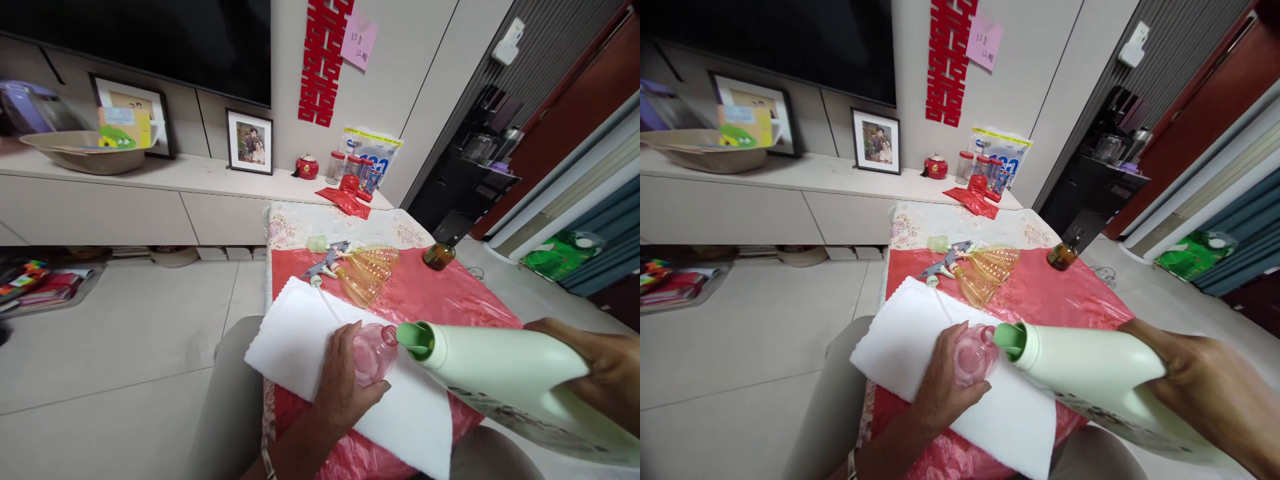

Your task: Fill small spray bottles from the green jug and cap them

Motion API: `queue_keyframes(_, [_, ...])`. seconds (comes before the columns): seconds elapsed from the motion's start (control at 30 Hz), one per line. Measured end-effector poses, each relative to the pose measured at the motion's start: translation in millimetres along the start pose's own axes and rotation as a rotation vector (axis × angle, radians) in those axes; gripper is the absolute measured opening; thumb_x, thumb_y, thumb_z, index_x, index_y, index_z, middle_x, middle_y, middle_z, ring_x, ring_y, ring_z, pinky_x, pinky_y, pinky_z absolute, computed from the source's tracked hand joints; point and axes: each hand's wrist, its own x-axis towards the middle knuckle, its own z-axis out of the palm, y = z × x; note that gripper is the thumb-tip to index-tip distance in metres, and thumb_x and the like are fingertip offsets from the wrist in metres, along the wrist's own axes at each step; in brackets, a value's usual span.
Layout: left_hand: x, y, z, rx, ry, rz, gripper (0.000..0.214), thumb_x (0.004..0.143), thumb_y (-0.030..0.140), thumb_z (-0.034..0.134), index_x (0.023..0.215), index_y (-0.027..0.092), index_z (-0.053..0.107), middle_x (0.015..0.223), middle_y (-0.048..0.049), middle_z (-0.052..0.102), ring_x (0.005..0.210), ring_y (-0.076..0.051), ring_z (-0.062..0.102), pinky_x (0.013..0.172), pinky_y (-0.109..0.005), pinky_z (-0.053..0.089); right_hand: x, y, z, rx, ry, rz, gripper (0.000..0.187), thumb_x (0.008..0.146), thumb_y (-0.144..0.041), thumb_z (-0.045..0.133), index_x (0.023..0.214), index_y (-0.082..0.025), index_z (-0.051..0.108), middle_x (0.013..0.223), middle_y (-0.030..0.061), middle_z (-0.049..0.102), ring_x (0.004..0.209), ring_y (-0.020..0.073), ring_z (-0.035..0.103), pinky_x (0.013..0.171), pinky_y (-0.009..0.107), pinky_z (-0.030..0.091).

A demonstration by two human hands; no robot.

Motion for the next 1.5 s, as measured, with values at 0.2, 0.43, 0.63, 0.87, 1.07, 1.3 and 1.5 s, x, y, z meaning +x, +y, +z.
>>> queue_keyframes(0.2, [-1,0,1.4,-0.001,0.014,-0.03,0.096,0.056,0.008,0.075,0.141,0.021,0.03,0.134,-0.0134,0.049,0.125,-0.034,0.05,0.108,-0.056,0.043,3,2,7,0.22,-0.148,0.04,0.03,0.056,-0.038,0.059,0.083,-0.032,0.071,0.077,-0.0057,0.073,0.067,0.0209,0.071,0.057,0.024,0.051])
queue_keyframes(0.43, [1,1,0.4,-0.01,0.013,-0.031,0.092,0.056,0.008,0.072,0.138,0.019,0.032,0.132,-0.0135,0.05,0.123,-0.034,0.052,0.108,-0.056,0.044,9,-22,-5,0.501,0.08,0.393,0.04,0.047,-0.038,0.06,0.083,-0.025,0.071,0.067,0.0,0.068,0.062,0.024,0.063,0.047,0.026,0.047])
queue_keyframes(0.63, [1,3,-2.4,-0.022,-0.023,-0.047,0.091,0.058,0.008,0.071,0.138,0.02,0.03,0.134,-0.0142,0.049,0.126,-0.034,0.051,0.109,-0.056,0.043,17,-42,28,0.719,0.363,0.575,0.028,0.049,-0.032,0.065,0.073,-0.019,0.064,0.056,-0.001,0.055,0.056,0.0161,0.047,0.044,0.024,0.036])
queue_keyframes(0.87, [1,2,-1.7,-0.027,-0.004,-0.076,0.09,0.055,0.009,0.07,0.137,0.02,0.034,0.133,-0.0135,0.052,0.125,-0.035,0.053,0.108,-0.055,0.045,30,-61,91,0.889,0.468,0.501,0.019,0.058,-0.03,0.066,0.073,-0.021,0.059,0.058,-0.0044,0.051,0.056,0.0134,0.044,0.047,0.025,0.036])
queue_keyframes(1.07, [0,1,-0.1,-0.02,0.005,-0.067,0.092,0.053,0.006,0.067,0.137,0.021,0.031,0.131,-0.0139,0.052,0.123,-0.036,0.054,0.107,-0.058,0.046,39,-66,135,0.927,0.576,0.54,0.02,0.057,-0.033,0.066,0.069,-0.02,0.058,0.059,-0.0049,0.052,0.056,0.0136,0.045,0.047,0.026,0.036])
queue_keyframes(1.3, [1,4,-1.2,-0.028,0.032,-0.038,0.093,0.051,0.008,0.067,0.136,0.02,0.032,0.13,-0.014,0.052,0.122,-0.037,0.054,0.106,-0.059,0.046,38,-68,135,0.878,0.471,0.532,0.018,0.06,-0.031,0.065,0.074,-0.021,0.061,0.06,-0.0047,0.055,0.058,0.0143,0.048,0.049,0.026,0.037])
queue_keyframes(1.5, [2,12,-7.9,-0.079,0.052,-0.131,0.088,0.051,0.01,0.065,0.134,0.019,0.037,0.128,-0.0134,0.055,0.121,-0.036,0.054,0.107,-0.057,0.045,34,-56,122,0.747,0.319,0.395,0.035,0.065,-0.044,0.068,0.089,-0.019,0.068,0.078,0.0037,0.069,0.073,0.0256,0.062,0.059,0.035,0.046])
